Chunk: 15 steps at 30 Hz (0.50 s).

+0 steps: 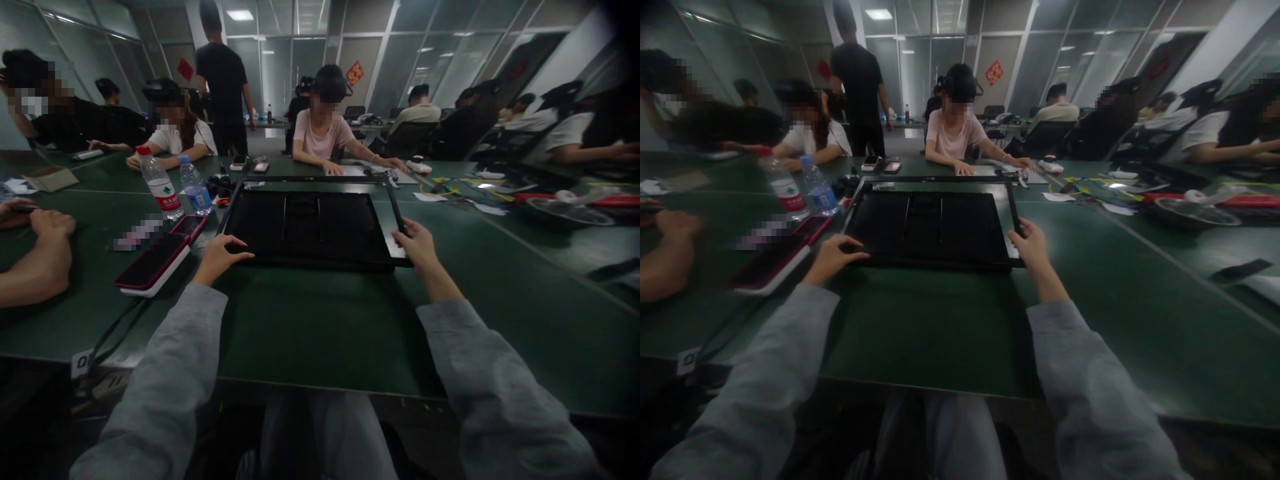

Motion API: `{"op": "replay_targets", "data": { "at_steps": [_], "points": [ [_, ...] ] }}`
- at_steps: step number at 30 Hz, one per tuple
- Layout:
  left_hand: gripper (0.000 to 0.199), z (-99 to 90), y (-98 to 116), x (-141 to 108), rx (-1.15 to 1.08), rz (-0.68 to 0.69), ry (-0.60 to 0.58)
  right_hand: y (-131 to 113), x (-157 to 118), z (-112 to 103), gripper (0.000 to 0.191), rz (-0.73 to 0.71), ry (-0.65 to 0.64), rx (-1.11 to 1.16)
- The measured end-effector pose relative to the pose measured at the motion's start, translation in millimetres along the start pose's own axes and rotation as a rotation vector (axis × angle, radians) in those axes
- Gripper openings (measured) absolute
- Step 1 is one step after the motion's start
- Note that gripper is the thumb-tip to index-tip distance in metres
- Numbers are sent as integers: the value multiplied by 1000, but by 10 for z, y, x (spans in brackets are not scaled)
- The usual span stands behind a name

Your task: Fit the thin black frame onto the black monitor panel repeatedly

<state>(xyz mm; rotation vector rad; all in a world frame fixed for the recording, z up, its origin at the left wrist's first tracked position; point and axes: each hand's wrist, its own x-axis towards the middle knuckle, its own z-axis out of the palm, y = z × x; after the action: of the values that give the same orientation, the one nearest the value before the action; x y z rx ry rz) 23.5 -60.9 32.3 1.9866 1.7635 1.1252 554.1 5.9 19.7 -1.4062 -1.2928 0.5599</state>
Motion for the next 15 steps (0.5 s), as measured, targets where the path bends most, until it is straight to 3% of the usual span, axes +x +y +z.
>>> {"op": "replay_targets", "data": {
  "at_steps": [4, 7, 15],
  "points": [
    [34, 11, -93, -12, 54, -17, -48, 101, -120, 181, 51, -230, 108, -328],
    [35, 0, -144, -28, 91, -20, -59, 134, -149, 256, 49, -302, 136, -487],
    [34, 32, -213, -52, 134, 44, -86, 313, -27, 290, 52, -306, 96, -472]
  ]
}}
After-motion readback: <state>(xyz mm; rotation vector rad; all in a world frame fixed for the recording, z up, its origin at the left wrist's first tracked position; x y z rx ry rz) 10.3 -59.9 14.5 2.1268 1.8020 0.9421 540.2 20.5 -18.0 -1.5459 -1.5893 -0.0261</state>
